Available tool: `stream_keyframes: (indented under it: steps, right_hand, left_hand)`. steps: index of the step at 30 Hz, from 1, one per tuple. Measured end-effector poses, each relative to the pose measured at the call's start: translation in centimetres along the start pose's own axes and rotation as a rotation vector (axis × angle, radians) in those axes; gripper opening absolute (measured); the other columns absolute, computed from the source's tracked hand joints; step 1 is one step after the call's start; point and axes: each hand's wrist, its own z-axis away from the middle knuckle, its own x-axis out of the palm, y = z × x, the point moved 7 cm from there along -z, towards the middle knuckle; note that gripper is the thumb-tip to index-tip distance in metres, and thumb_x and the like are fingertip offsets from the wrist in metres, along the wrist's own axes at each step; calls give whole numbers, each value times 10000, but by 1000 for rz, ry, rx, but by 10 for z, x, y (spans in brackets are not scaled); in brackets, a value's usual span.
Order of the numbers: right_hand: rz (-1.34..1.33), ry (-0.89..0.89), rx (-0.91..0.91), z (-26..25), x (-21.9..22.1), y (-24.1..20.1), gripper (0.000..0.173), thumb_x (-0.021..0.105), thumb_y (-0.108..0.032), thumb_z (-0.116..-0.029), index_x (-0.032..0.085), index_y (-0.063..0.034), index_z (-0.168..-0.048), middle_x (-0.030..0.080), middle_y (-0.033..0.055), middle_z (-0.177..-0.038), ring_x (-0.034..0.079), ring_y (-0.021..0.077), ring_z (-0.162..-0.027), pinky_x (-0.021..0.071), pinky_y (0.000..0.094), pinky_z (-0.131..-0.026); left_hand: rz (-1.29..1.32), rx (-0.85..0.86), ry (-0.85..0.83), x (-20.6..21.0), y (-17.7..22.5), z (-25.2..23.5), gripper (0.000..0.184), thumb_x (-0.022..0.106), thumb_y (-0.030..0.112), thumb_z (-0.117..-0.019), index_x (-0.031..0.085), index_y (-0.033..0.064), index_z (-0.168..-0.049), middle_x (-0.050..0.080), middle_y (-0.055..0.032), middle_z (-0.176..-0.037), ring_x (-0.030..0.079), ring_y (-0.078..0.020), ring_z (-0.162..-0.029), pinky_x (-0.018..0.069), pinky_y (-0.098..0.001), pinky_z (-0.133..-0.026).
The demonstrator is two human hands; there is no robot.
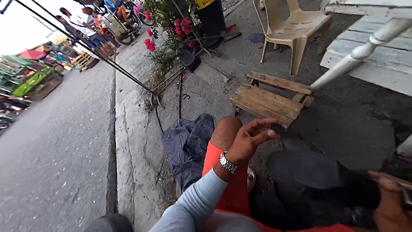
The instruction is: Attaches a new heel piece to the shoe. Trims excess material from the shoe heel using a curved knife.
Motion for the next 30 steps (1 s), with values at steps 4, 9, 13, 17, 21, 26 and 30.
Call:
stream_keyframes:
  steps: [4,9,13,17,21,26,30]
  right_hand:
    - [181,-34,20,25,0,-28,373,753,-267,-949,669,76,-1069,722,129,-996,698,100,-935,588,291,-876]
    - [223,-39,114,44,6,-25,379,817,-328,-888,696,-14,-1062,719,91,-955,695,131,-845,611,343,-773]
    - [237,-41,152,48,10,-28,300,808,-301,-894,707,-48,-1020,714,49,-915,684,118,-798,605,343,-720]
    - [236,-108,181,52,24,-31,322,763,-272,-933,695,12,-1067,730,130,-968,713,159,-868,614,357,-797]
    - [230,-211,260,60,42,-12,463,794,-255,-898,632,140,-1080,703,259,-990,705,241,-907,578,403,-860]
    - [115,-198,513,92,44,36,426,844,-174,-827,610,98,-1056,704,109,-929,666,57,-860,557,257,-831]
    - [6,-279,680,108,44,63,405,838,-96,-797,610,55,-1096,704,55,-958,666,37,-889,562,243,-853]
  left_hand:
    - [-7,-70,-93,13,-10,9,397,559,143,-1046,550,23,-1424,606,-188,-1371,669,-293,-1141,560,-480,-1010]
    - [160,-60,-202,45,-28,10,376,562,137,-1048,528,19,-1403,553,-232,-1421,619,-368,-1240,550,-506,-1029]
    - [140,-66,-229,60,-39,14,433,590,171,-1044,490,41,-1445,584,-220,-1390,651,-342,-1196,569,-491,-1003]
    - [128,-146,-116,65,-52,22,352,535,158,-1056,562,88,-1400,649,-170,-1306,706,-303,-1077,608,-489,-928]
    - [116,-382,40,44,-74,23,388,350,26,-1090,502,-31,-1443,647,-226,-1261,715,-290,-999,612,-456,-897]
    - [-173,-456,37,20,-102,36,443,585,-11,-988,496,-49,-1421,647,-205,-1202,684,-213,-874,599,-366,-754]
    - [-327,-441,-6,22,-107,39,447,609,-16,-939,522,-50,-1376,649,-181,-1122,626,-171,-774,546,-319,-666]
